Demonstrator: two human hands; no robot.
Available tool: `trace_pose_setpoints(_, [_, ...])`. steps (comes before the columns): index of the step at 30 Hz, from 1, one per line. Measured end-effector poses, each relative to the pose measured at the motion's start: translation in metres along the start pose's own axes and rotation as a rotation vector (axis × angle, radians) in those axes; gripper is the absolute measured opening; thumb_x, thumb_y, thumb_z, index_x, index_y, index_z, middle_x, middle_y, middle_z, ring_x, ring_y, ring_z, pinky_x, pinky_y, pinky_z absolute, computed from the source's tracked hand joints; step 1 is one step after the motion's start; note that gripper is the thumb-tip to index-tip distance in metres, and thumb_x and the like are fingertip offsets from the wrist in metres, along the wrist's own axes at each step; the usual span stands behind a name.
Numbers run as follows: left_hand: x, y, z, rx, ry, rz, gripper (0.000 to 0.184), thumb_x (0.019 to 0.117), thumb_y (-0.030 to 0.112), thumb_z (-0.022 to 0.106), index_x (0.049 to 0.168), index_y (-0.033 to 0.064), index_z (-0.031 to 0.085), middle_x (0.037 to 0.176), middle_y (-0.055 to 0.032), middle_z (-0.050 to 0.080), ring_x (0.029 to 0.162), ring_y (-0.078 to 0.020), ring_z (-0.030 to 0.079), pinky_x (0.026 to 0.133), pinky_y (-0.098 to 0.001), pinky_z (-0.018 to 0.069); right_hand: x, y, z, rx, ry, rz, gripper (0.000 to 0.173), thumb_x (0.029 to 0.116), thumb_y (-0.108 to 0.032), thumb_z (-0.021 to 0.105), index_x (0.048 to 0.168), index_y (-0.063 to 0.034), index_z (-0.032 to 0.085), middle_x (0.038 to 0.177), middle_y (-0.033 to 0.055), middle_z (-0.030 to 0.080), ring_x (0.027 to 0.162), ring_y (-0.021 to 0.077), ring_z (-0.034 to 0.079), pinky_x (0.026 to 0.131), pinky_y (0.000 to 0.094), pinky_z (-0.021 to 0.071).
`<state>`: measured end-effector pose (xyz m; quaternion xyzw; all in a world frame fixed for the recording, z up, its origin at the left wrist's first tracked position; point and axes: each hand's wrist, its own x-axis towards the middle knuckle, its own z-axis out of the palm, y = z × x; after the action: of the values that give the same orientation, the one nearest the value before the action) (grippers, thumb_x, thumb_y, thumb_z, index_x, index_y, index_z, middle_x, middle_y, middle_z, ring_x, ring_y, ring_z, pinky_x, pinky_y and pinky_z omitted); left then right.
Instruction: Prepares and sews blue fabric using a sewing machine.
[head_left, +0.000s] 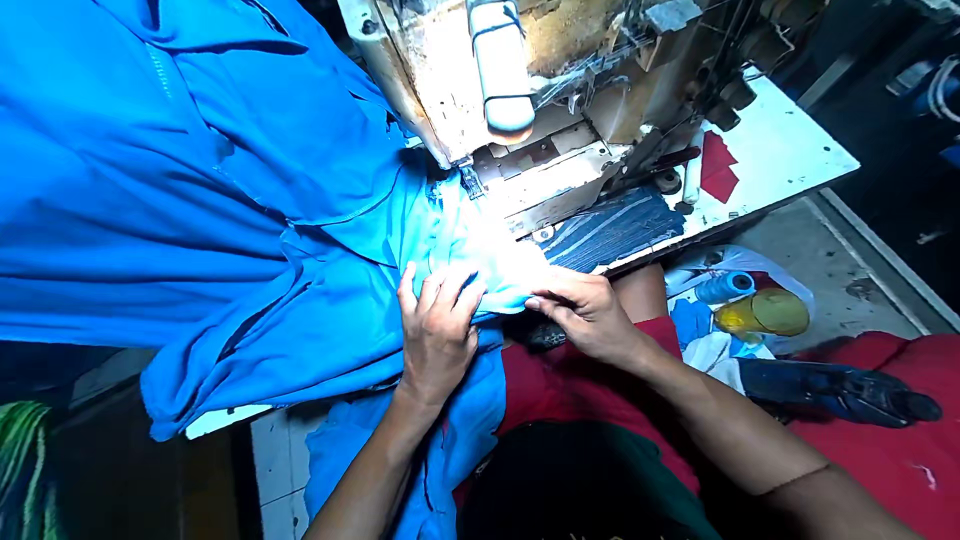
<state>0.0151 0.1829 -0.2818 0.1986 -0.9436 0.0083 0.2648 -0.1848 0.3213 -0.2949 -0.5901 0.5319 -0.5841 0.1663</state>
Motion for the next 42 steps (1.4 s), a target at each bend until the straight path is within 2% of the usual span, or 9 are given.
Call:
trace_pose_setpoints(9, [0.015, -0.025, -0.026, 0.032, -0.008, 0.040, 0.021, 0.0951, 0.012, 0.063, 0.110, 0.0145, 0.076, 0.128, -0.0003, 0.070, 0.123, -0.0228, 0.062, 0.117, -0.0589, 0.0324, 0.029, 0.014, 0.012, -0.036, 0.097, 0.062, 0.010, 0.0982, -0.010, 0.067, 0.097, -0.0034, 0.075, 0.087, 0.0024, 0.071, 0.077, 0.0078, 0.066, 0.073, 0.0273, 0.0575])
trace_pose_setpoints(15, [0.056, -0.045, -0.035, 0.064, 0.054, 0.093, 0.025, 0.0947, 0.005, 0.060, 0.112, 0.0114, 0.077, 0.130, -0.0036, 0.069, 0.123, -0.0276, 0.062, 0.116, -0.0570, 0.0351, 0.060, 0.018, 0.016, -0.046, 0.106, 0.050, 0.006, 0.0999, -0.009, 0.064, 0.099, -0.0049, 0.068, 0.077, 0.0023, 0.061, 0.060, 0.0087, 0.055, 0.053, 0.0248, 0.0484])
trace_pose_setpoints(23, [0.083, -0.067, -0.033, -0.004, -0.001, 0.203, 0.027, 0.0917, 0.000, 0.057, 0.110, 0.0058, 0.076, 0.140, -0.0083, 0.063, 0.133, -0.0327, 0.054, 0.114, -0.0530, 0.0375, 0.082, 0.024, 0.025, -0.136, 0.181, 0.014, 0.011, 0.0992, -0.007, 0.064, 0.107, -0.0032, 0.071, 0.089, 0.0064, 0.069, 0.074, 0.0102, 0.064, 0.068, 0.0265, 0.0551])
trace_pose_setpoints(25, [0.086, -0.065, -0.036, -0.104, -0.041, 0.213, 0.024, 0.0850, 0.007, 0.062, 0.105, 0.0049, 0.076, 0.144, -0.0116, 0.058, 0.135, -0.0340, 0.050, 0.112, -0.0515, 0.0399, 0.092, 0.032, 0.025, -0.105, 0.192, 0.001, 0.013, 0.0984, -0.008, 0.064, 0.107, -0.0027, 0.072, 0.093, 0.0058, 0.072, 0.080, 0.0091, 0.067, 0.075, 0.0264, 0.0568])
trace_pose_setpoints(30, [0.094, -0.074, -0.050, -0.059, -0.196, 0.235, 0.054, 0.0916, 0.066, 0.061, 0.099, 0.0145, 0.075, 0.146, -0.0125, 0.053, 0.139, -0.0357, 0.044, 0.116, -0.0579, 0.0328, 0.099, 0.036, 0.024, -0.077, 0.180, 0.000, 0.012, 0.0984, -0.007, 0.064, 0.106, -0.0024, 0.072, 0.096, 0.0052, 0.073, 0.085, 0.0076, 0.067, 0.079, 0.0248, 0.0569])
trace_pose_setpoints(33, [0.103, -0.114, -0.078, 0.073, -0.249, 0.187, 0.060, 0.0927, 0.069, 0.056, 0.091, 0.0110, 0.072, 0.145, -0.0199, 0.052, 0.136, -0.0473, 0.044, 0.108, -0.0713, 0.0331, 0.100, 0.037, 0.022, -0.116, 0.163, -0.026, 0.013, 0.0991, -0.009, 0.064, 0.107, -0.0028, 0.073, 0.095, 0.0054, 0.073, 0.085, 0.0084, 0.068, 0.080, 0.0264, 0.0575])
trace_pose_setpoints(35, [0.103, -0.132, -0.100, 0.035, -0.245, 0.180, 0.054, 0.0926, 0.062, 0.061, 0.088, 0.0094, 0.071, 0.146, -0.0181, 0.052, 0.138, -0.0456, 0.041, 0.108, -0.0681, 0.0345, 0.103, 0.036, 0.020, -0.170, 0.134, -0.059, 0.015, 0.1003, -0.011, 0.062, 0.107, -0.0035, 0.074, 0.095, 0.0060, 0.073, 0.086, 0.0099, 0.068, 0.081, 0.0287, 0.0570])
trace_pose_setpoints(39, [0.090, -0.084, -0.124, -0.334, -0.123, 0.383, 0.033, 0.0916, 0.030, 0.072, 0.072, 0.0052, 0.062, 0.121, -0.0153, 0.068, 0.125, -0.0336, 0.060, 0.115, -0.0587, 0.0411, 0.108, 0.022, 0.007, -0.167, -0.075, -0.148, 0.016, 0.0992, -0.009, 0.062, 0.105, -0.0014, 0.075, 0.096, 0.0085, 0.073, 0.088, 0.0122, 0.068, 0.084, 0.0304, 0.0565])
trace_pose_setpoints(42, [0.072, -0.044, -0.112, -0.527, -0.105, 0.494, 0.027, 0.0912, 0.021, 0.072, 0.069, 0.0088, 0.061, 0.084, -0.0050, 0.069, 0.087, -0.0191, 0.069, 0.085, -0.0429, 0.0584, 0.096, -0.009, -0.003, 0.109, -0.303, -0.140, 0.012, 0.0968, -0.003, 0.065, 0.104, -0.0001, 0.074, 0.094, 0.0063, 0.072, 0.085, 0.0087, 0.067, 0.078, 0.0258, 0.0584])
